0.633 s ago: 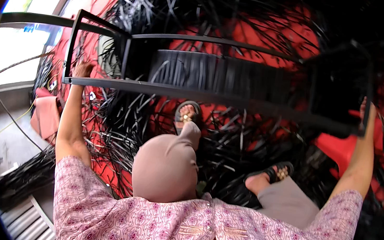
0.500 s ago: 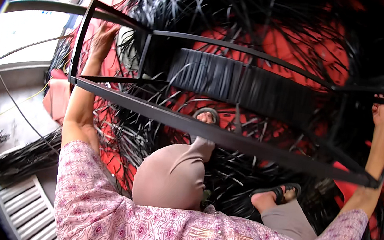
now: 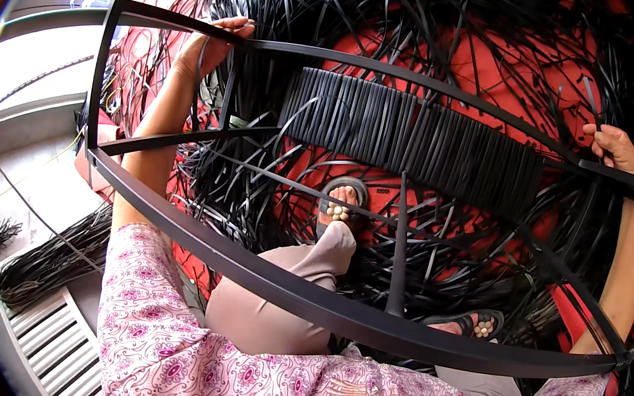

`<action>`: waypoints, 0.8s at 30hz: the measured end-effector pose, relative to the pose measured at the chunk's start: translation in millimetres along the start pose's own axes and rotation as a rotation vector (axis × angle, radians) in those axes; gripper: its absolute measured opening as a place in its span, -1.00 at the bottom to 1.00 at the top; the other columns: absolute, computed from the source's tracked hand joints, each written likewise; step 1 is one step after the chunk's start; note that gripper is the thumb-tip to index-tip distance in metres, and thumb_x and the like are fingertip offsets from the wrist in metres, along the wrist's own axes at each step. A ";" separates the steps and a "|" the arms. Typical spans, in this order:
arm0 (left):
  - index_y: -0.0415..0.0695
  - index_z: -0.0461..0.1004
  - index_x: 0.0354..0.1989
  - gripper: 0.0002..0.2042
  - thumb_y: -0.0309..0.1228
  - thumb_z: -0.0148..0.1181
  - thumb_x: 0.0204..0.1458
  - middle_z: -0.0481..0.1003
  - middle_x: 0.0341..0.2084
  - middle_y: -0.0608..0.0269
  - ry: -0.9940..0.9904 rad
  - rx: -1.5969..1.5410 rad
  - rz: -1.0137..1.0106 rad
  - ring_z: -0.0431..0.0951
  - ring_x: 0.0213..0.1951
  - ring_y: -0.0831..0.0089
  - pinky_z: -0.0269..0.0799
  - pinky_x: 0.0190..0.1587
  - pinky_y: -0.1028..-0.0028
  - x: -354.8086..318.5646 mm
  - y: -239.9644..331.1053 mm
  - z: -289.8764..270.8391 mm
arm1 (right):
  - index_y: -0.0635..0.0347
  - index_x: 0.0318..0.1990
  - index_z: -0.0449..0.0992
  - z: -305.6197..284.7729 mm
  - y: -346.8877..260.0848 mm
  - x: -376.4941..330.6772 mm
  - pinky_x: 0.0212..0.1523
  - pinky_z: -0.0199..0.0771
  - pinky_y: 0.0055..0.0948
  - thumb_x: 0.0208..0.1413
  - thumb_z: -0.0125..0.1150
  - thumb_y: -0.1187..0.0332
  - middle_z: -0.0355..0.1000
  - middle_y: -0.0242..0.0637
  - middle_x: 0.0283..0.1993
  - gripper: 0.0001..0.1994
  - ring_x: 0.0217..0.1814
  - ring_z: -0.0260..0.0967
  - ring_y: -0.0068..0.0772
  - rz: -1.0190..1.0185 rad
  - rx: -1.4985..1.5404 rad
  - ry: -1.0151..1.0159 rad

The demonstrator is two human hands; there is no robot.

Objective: The person weaves black plastic strips onto a metal furniture frame, using a pneumatic stapler to secure the ends and scissors to trim the excess material.

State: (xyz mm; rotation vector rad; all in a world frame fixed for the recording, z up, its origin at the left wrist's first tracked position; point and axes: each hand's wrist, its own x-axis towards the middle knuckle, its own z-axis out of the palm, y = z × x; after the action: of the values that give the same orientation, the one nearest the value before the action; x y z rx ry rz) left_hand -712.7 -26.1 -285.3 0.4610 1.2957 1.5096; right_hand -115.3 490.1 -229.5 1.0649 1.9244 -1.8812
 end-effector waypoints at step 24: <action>-0.30 0.28 0.22 -0.53 -0.58 0.11 0.09 0.53 -0.18 0.24 -0.148 0.463 -0.383 0.55 -0.09 0.51 0.40 0.07 0.57 -69.4 114.3 61.5 | 0.27 0.03 0.44 43.8 23.5 -52.5 -0.70 -0.02 -0.89 0.16 0.20 0.23 0.27 -0.62 -0.56 -0.63 -0.71 0.00 -0.91 -0.068 0.109 0.044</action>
State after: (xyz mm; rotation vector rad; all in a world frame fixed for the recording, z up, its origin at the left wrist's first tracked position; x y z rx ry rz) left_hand -688.0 -41.6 -141.0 0.5679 1.5162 0.8414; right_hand -76.9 429.6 -220.1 1.0938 1.9240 -2.0373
